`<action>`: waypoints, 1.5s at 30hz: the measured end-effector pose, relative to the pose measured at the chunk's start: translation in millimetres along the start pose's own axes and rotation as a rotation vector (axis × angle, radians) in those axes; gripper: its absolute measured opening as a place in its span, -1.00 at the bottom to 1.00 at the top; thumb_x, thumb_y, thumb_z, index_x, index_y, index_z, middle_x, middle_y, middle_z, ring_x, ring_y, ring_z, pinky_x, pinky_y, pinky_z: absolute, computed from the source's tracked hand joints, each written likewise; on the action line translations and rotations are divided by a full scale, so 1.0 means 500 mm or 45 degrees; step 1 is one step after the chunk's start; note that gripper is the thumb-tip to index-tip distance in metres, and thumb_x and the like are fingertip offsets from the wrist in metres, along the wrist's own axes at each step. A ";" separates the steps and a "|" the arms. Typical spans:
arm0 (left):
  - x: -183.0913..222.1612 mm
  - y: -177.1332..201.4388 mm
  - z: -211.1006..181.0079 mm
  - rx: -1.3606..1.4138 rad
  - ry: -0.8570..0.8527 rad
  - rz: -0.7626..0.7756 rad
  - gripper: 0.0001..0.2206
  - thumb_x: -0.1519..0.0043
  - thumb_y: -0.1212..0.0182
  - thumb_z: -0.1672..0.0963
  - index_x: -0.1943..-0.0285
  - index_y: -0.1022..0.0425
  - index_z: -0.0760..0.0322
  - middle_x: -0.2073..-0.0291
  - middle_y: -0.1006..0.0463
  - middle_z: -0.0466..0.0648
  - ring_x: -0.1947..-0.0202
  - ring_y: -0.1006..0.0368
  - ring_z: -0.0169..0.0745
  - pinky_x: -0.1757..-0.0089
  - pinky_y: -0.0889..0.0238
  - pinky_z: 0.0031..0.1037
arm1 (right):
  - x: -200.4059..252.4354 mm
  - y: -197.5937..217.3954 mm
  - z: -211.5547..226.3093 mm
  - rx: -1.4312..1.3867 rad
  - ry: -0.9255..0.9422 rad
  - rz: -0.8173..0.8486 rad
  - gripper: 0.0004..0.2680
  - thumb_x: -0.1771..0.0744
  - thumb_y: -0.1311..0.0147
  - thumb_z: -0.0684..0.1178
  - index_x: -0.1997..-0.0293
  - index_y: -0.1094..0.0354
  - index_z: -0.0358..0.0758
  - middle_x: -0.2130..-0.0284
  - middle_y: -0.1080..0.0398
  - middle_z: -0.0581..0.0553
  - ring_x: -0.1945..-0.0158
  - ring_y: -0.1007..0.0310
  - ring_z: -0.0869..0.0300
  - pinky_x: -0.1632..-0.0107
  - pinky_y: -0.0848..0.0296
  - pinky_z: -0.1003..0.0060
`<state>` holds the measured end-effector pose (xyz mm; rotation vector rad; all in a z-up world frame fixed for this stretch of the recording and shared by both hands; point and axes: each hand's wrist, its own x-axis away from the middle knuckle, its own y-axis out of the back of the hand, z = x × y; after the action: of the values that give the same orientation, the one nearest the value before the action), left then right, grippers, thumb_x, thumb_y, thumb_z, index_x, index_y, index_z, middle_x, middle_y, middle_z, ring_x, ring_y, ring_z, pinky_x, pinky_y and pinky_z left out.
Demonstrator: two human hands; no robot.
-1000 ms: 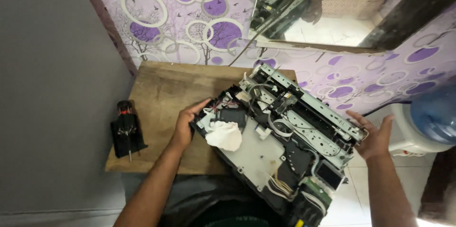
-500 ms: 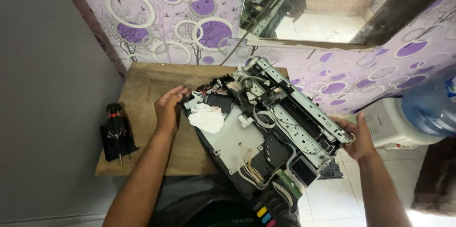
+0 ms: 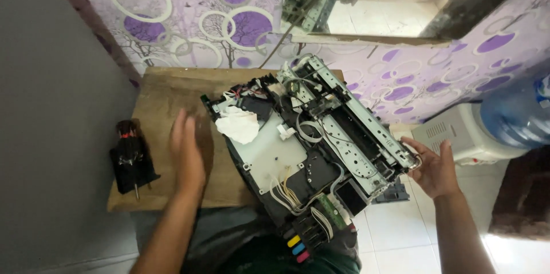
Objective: The person uses a screwdriver to remove screws from a disassembled printer placed on a wooden table. They remove a black plastic cover, set it aside, and continue to manipulate internal components and wires while inspecting the device.
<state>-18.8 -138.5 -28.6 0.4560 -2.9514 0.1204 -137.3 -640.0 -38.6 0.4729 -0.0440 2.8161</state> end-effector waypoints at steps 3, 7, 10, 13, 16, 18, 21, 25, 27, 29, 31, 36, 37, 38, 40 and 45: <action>0.166 0.031 0.029 -0.158 0.048 0.032 -0.40 -0.28 0.12 -0.06 -0.56 -0.13 0.03 -0.45 -0.32 0.04 -0.44 -0.23 -0.10 -0.30 -0.09 -0.19 | 0.035 -0.077 0.049 -0.273 -0.163 -0.233 -0.29 -0.34 0.75 0.56 -0.36 -0.21 -0.14 -0.50 -0.09 -0.41 -0.43 -0.17 -0.23 -0.35 -0.17 -0.19; 0.261 0.009 0.132 -0.135 0.096 0.368 -0.31 -0.30 0.21 -0.08 -0.63 0.15 0.16 -0.61 0.11 -0.03 -0.58 0.16 -0.18 -0.39 0.26 -0.31 | -0.049 -0.026 -0.050 -0.579 0.280 0.372 -0.30 -0.34 0.64 0.57 -0.44 -0.15 -0.13 -0.52 0.09 -0.35 -0.56 0.13 -0.24 -0.44 0.10 -0.31; 0.257 -0.016 0.108 -0.163 0.138 0.510 -0.22 -0.25 0.28 -0.18 -0.63 0.33 0.08 -0.63 0.37 -0.13 -0.60 0.44 -0.19 -0.41 0.43 -0.23 | -0.064 -0.023 -0.053 -0.618 0.474 0.733 -0.26 -0.33 0.55 0.62 -0.44 -0.11 -0.24 -0.58 0.22 -0.29 -0.63 0.32 -0.16 -0.49 0.26 -0.30; 0.217 -0.024 0.155 -0.172 0.014 0.545 -0.24 -0.30 0.31 -0.13 -0.62 0.45 0.15 -0.61 0.53 -0.10 -0.59 0.60 -0.22 -0.42 0.58 -0.26 | -0.017 -0.078 -0.022 -0.582 0.340 0.679 -0.10 -0.21 0.55 0.72 -0.54 0.14 -0.30 -0.57 0.27 -0.36 -0.62 0.38 -0.21 -0.47 0.31 -0.29; 0.130 -0.018 0.191 -0.155 -0.178 0.436 -0.38 -0.45 0.32 -0.03 -0.62 0.32 0.35 -0.58 0.39 0.17 -0.57 0.45 -0.01 -0.42 0.57 -0.21 | 0.011 -0.136 -0.023 -0.934 0.283 0.829 -0.10 -0.20 0.32 0.65 -0.59 0.24 -0.29 -0.53 0.20 -0.49 -0.53 0.21 -0.38 -0.41 0.21 -0.36; 0.090 -0.001 0.185 -0.136 -0.177 0.376 -0.40 -0.49 0.31 -0.03 -0.64 0.19 0.38 -0.56 0.25 0.34 -0.55 0.29 0.25 -0.44 0.50 -0.03 | 0.039 -0.165 -0.042 -1.240 0.251 0.913 -0.09 -0.21 0.09 0.55 -0.62 0.29 -0.36 -0.47 0.05 -0.63 -0.46 0.01 -0.49 -0.41 0.13 -0.37; 0.062 0.024 0.126 0.004 -0.182 0.338 -0.42 -0.48 0.27 -0.06 -0.62 0.04 0.29 -0.57 0.11 0.19 -0.56 0.20 0.09 -0.44 0.39 -0.10 | 0.065 -0.205 -0.050 -1.318 0.227 0.825 -0.06 -0.17 0.20 0.55 -0.64 0.27 -0.37 -0.52 0.11 -0.55 -0.50 0.13 -0.40 -0.45 0.23 -0.27; 0.066 0.021 0.008 0.089 -0.124 0.466 -0.38 -0.43 0.25 -0.11 -0.61 0.01 0.26 -0.57 0.08 0.19 -0.56 0.18 0.11 -0.42 0.31 -0.04 | 0.052 -0.201 -0.082 -0.323 0.410 0.429 0.07 -0.06 0.33 0.85 -0.62 0.33 -0.13 -0.51 0.09 -0.16 -0.51 0.11 -0.05 -0.49 0.23 -0.11; 0.052 0.020 -0.013 0.092 -0.101 0.483 -0.38 -0.42 0.21 -0.11 -0.59 -0.07 0.25 -0.55 -0.01 0.20 -0.55 0.12 0.11 -0.41 0.24 -0.03 | 0.047 -0.194 -0.094 -0.258 0.419 0.406 0.09 -0.05 0.38 0.87 -0.63 0.36 -0.13 -0.50 0.09 -0.14 -0.51 0.11 -0.04 -0.50 0.26 -0.13; 0.023 0.032 0.014 -0.067 -0.046 0.464 -0.37 -0.40 0.17 -0.14 -0.60 -0.09 0.18 -0.55 0.01 0.20 -0.55 0.13 0.15 -0.42 0.27 -0.02 | 0.054 -0.206 -0.079 -0.169 0.438 0.458 0.11 -0.02 0.44 0.90 -0.62 0.40 -0.13 -0.51 0.12 -0.20 -0.53 0.16 -0.11 -0.48 0.30 -0.19; 0.036 0.037 -0.039 -0.060 0.018 0.454 -0.35 -0.37 0.18 -0.17 -0.59 -0.12 0.14 -0.56 0.00 0.18 -0.55 0.13 0.13 -0.41 0.27 -0.03 | 0.047 -0.187 -0.100 -0.082 0.459 0.487 0.11 -0.03 0.50 0.90 -0.62 0.42 -0.12 -0.49 0.07 -0.20 -0.53 0.15 -0.11 -0.48 0.32 -0.17; 0.013 0.047 -0.100 0.069 0.221 0.498 -0.24 -0.28 0.27 -0.27 -0.63 0.00 -0.02 -0.61 0.26 0.12 -0.57 0.41 0.19 -0.41 0.46 0.10 | 0.046 -0.184 -0.104 0.213 0.624 0.595 0.06 -0.08 0.62 0.88 -0.60 0.44 -0.19 -0.54 0.19 -0.23 -0.55 0.20 -0.15 -0.48 0.37 -0.14; 0.002 0.053 -0.100 0.048 0.212 0.537 -0.22 -0.28 0.28 -0.28 -0.63 0.00 0.06 -0.60 0.20 0.17 -0.58 0.34 0.20 -0.41 0.41 0.08 | 0.048 -0.182 -0.109 0.246 0.638 0.627 0.06 -0.10 0.63 0.87 -0.60 0.46 -0.22 -0.54 0.23 -0.30 -0.54 0.25 -0.24 -0.45 0.46 -0.24; -0.009 0.060 -0.100 0.027 0.203 0.577 -0.20 -0.28 0.29 -0.28 -0.62 0.00 0.14 -0.59 0.13 0.23 -0.58 0.28 0.21 -0.41 0.36 0.06 | 0.051 -0.179 -0.115 0.279 0.652 0.659 0.05 -0.11 0.64 0.86 -0.59 0.47 -0.26 -0.53 0.26 -0.36 -0.52 0.31 -0.33 -0.43 0.56 -0.33; -0.021 0.072 -0.093 -0.027 0.184 0.573 -0.17 -0.28 0.24 -0.28 -0.62 0.01 0.18 -0.58 0.14 0.28 -0.57 0.27 0.27 -0.40 0.37 0.11 | 0.061 -0.189 -0.108 0.319 0.689 0.667 0.03 -0.13 0.66 0.84 -0.59 0.46 -0.27 -0.52 0.22 -0.38 -0.52 0.30 -0.34 -0.39 0.71 -0.33; -0.075 0.097 -0.051 -0.220 -0.048 0.600 -0.37 -0.40 0.06 -0.13 -0.55 -0.16 0.30 -0.50 -0.10 0.27 -0.52 0.06 0.19 -0.39 0.20 0.03 | 0.079 -0.215 -0.090 0.294 0.778 0.673 -0.05 -0.20 0.63 0.78 -0.58 0.41 -0.29 -0.54 0.27 -0.35 -0.52 0.28 -0.38 -0.41 0.52 -0.42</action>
<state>5.3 -78.8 -12.2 -0.2667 -3.0101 -0.0922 -156.7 -522.7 -70.2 -0.4403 0.3295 3.3662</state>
